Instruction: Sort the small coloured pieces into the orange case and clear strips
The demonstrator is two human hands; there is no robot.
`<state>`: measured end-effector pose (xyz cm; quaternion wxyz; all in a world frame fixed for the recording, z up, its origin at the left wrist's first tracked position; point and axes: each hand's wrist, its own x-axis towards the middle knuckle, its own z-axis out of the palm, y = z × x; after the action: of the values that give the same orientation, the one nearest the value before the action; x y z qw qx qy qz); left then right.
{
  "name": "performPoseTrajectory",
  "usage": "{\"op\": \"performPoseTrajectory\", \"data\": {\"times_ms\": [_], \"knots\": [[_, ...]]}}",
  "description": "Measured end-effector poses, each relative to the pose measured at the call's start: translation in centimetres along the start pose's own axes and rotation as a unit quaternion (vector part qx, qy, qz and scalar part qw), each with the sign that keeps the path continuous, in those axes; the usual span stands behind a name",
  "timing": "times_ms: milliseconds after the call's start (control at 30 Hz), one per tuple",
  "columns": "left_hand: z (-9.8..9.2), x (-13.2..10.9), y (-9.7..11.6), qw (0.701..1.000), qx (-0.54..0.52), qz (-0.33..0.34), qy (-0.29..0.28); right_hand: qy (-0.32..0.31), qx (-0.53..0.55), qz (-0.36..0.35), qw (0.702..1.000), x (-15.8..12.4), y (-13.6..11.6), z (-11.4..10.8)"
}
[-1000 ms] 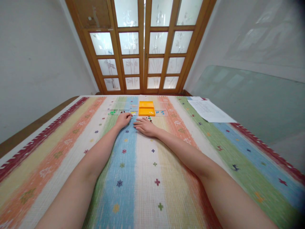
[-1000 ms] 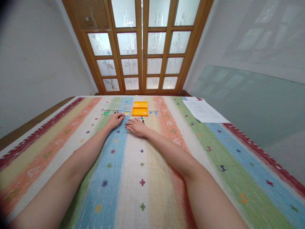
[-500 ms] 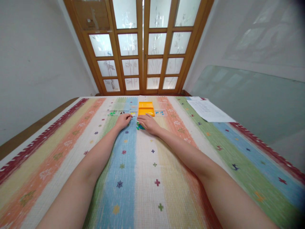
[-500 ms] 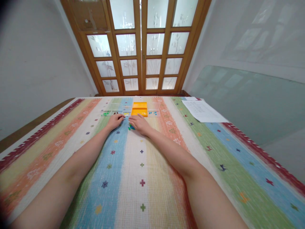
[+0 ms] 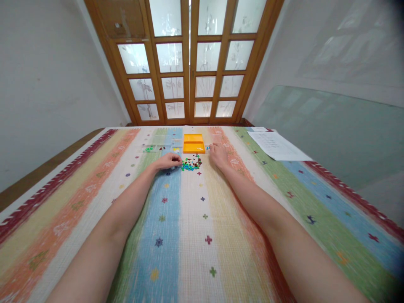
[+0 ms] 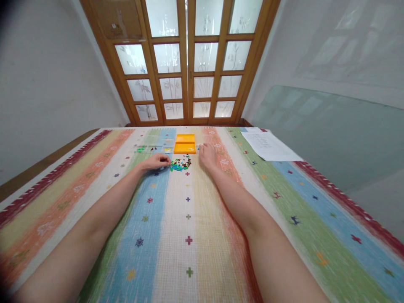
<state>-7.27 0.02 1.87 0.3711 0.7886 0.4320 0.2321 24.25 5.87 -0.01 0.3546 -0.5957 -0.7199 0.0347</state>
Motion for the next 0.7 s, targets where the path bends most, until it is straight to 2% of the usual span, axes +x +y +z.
{"op": "performPoseTrajectory", "data": {"times_ms": [133, 267, 700], "knots": [[-0.2, 0.0, 0.5, 0.995, -0.038, 0.016, -0.093, 0.012, 0.01, -0.023, 1.0, -0.3, -0.5, 0.2], [0.0, 0.2, 0.5, 0.991, -0.011, 0.023, -0.13, 0.012, 0.009, -0.043, 0.999, -0.5, -0.8, 0.4], [0.9, 0.2, 0.8, 0.996, 0.054, 0.055, -0.053, 0.01, 0.022, -0.08, 0.997, -0.5, -0.6, 1.0]]}}
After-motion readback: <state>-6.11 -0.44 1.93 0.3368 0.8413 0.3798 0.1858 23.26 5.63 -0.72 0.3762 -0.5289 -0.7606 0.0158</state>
